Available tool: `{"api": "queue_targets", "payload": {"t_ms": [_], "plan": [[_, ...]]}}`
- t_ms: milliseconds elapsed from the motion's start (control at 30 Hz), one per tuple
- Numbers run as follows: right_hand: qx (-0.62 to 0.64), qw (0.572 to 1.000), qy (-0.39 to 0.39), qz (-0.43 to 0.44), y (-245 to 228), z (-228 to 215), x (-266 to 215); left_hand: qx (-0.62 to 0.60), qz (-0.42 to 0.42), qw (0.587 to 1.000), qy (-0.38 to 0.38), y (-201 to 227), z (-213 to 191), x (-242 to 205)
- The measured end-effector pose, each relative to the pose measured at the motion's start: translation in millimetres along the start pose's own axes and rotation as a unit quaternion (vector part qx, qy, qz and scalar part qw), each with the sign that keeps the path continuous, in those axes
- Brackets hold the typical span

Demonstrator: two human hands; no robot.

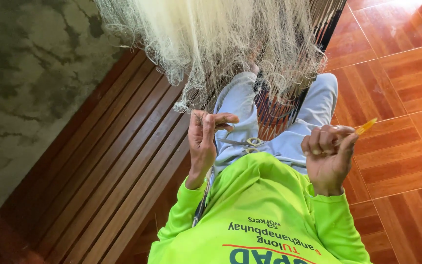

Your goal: Repairing a fishing net by weaving and tying knots using a wooden shuttle.

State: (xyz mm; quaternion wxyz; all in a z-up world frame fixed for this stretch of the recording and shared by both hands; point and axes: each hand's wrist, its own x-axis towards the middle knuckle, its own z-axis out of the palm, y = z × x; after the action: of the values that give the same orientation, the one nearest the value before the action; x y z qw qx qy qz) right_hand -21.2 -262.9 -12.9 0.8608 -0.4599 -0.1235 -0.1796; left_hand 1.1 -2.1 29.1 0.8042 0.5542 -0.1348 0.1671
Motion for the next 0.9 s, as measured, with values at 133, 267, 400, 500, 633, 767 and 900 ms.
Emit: {"api": "queue_targets", "payload": {"t_ms": [133,267,400,500,633,767,900], "plan": [[-0.020,0.999,0.028,-0.003,-7,7,-1,0.009,-0.002,1.000,-0.005,0,-1,1],[0.023,1.000,0.013,-0.001,-3,-10,-1,0.011,-0.002,1.000,-0.006,1,-2,0],[0.172,0.980,-0.088,0.049,-6,-21,-3,0.012,0.000,1.000,-0.006,-2,-3,-2],[0.247,0.953,-0.151,0.088,-13,-10,3,0.012,-0.004,1.000,-0.005,-3,-2,-1],[0.273,0.939,-0.181,0.104,-19,-5,7,0.017,-0.002,1.000,-0.006,1,-1,2],[0.250,0.941,-0.192,0.120,-35,23,10,-0.009,-0.039,0.999,-0.035,4,-3,3],[0.166,0.944,-0.247,0.140,-42,20,13,-0.017,-0.040,0.999,-0.029,3,-2,8]]}}
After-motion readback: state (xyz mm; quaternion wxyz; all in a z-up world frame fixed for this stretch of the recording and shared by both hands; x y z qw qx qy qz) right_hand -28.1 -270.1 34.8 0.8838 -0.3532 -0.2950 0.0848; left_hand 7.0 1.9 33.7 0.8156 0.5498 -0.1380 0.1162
